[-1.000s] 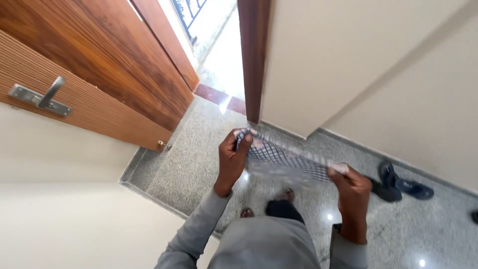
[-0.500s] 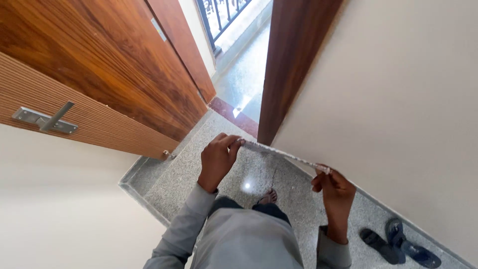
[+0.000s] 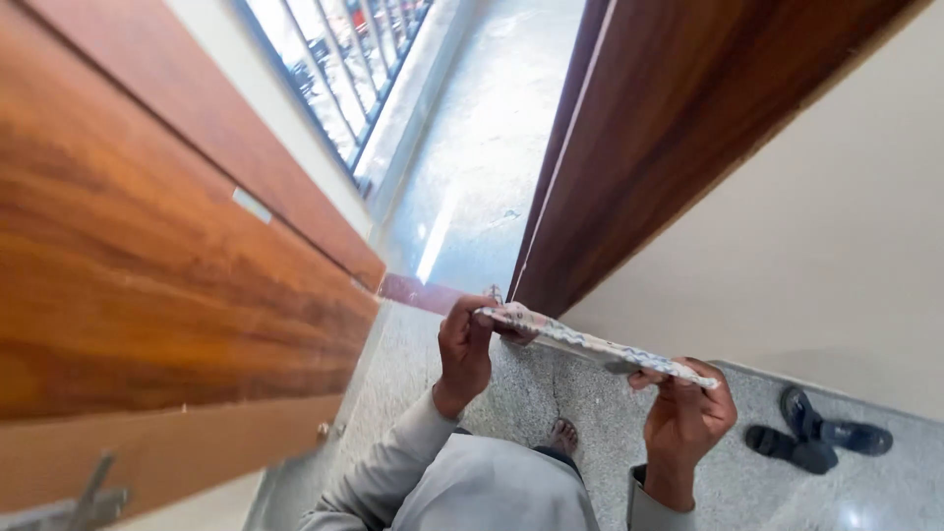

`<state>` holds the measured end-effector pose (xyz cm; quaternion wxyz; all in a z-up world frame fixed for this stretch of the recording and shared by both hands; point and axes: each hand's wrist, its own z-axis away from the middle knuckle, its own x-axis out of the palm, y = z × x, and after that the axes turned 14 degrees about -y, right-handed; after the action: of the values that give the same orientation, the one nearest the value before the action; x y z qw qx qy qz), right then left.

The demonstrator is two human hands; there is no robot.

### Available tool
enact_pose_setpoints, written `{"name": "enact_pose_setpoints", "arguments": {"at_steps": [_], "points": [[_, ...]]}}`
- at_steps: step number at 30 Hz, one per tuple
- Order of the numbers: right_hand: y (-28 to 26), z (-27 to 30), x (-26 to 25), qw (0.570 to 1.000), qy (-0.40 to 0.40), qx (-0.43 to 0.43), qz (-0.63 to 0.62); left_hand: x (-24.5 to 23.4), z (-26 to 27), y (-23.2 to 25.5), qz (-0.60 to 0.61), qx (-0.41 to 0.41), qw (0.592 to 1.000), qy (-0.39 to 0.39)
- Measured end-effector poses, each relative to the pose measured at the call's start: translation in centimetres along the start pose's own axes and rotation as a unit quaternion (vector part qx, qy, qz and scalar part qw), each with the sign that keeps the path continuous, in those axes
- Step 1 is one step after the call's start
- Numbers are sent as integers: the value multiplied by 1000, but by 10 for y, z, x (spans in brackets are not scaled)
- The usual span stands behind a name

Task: Wiping a wooden door and its edges with a cloth.

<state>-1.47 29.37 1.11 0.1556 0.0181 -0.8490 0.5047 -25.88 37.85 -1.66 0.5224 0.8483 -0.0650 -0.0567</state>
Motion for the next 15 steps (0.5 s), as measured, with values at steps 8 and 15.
{"name": "enact_pose_setpoints", "arguments": {"at_steps": [8,15], "points": [[-4,-46,59,969,151,-196,16,-30,-88,19,61,238,968,-44],[-27,-149,77,902,85,-395,154,-8,-179,80,-48,445,891,-79]]}}
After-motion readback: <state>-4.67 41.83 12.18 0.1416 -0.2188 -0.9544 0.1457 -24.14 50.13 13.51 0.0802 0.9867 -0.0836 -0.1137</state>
